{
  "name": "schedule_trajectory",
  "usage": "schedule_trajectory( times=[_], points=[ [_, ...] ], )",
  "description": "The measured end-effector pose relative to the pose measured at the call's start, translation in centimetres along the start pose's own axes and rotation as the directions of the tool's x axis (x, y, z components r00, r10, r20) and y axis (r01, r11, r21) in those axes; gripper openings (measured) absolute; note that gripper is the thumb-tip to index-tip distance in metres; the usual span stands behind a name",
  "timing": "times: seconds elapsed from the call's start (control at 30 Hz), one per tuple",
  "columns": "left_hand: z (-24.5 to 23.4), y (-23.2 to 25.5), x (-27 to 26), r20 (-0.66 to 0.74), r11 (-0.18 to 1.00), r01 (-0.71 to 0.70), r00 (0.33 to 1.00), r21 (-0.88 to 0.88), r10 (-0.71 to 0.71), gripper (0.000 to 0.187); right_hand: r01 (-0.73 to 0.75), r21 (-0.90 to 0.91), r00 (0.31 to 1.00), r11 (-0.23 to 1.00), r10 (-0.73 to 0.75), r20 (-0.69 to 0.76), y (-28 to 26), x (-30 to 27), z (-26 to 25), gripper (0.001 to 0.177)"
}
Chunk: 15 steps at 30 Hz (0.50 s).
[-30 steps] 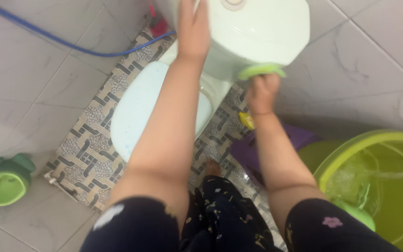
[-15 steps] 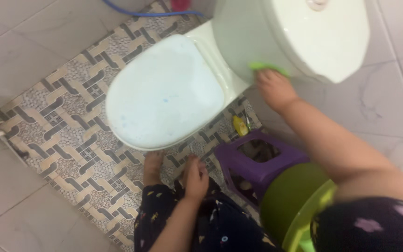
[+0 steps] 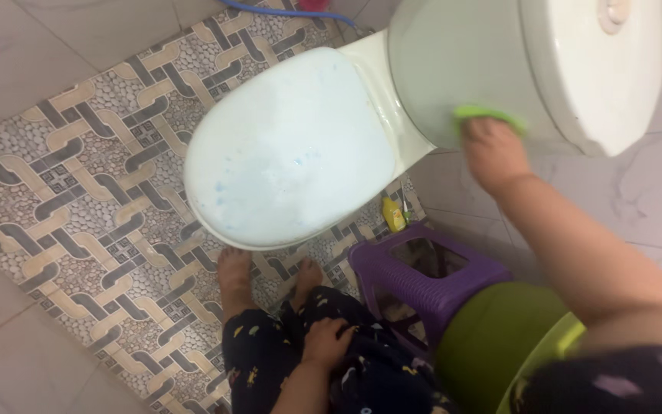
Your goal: The person applies blue toilet cleaner to the toilet seat and tank, then uses a green sponge to wipe the tank, seat, and lid. They briefly leave the bathroom to place the cleaner bottle in a trash bin, return, and continue wiping the toilet surfaces.
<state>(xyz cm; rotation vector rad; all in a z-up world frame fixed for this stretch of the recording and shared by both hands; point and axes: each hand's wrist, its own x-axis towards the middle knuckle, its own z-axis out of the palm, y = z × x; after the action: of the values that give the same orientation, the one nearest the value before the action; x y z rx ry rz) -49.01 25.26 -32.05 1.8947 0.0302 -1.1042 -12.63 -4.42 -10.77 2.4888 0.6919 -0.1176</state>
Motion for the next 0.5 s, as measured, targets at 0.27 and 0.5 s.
schedule_trajectory(
  times=[0.27, 0.5],
  points=[
    [3.4, -2.7, 3.4, 0.082, 0.998, -0.051, 0.995, -0.025, 0.053, 0.035, -0.165, -0.152, 0.96, 0.974, 0.124, -0.253, 7.2, 14.2, -1.3, 0.025],
    [-0.1, -1.9, 3.6, 0.078, 0.975, -0.026, 0.996, -0.221, 0.045, 0.032, 0.317, -0.356, 0.856, 0.879, -0.104, 0.506, -3.4, 8.0, 4.2, 0.037]
  ],
)
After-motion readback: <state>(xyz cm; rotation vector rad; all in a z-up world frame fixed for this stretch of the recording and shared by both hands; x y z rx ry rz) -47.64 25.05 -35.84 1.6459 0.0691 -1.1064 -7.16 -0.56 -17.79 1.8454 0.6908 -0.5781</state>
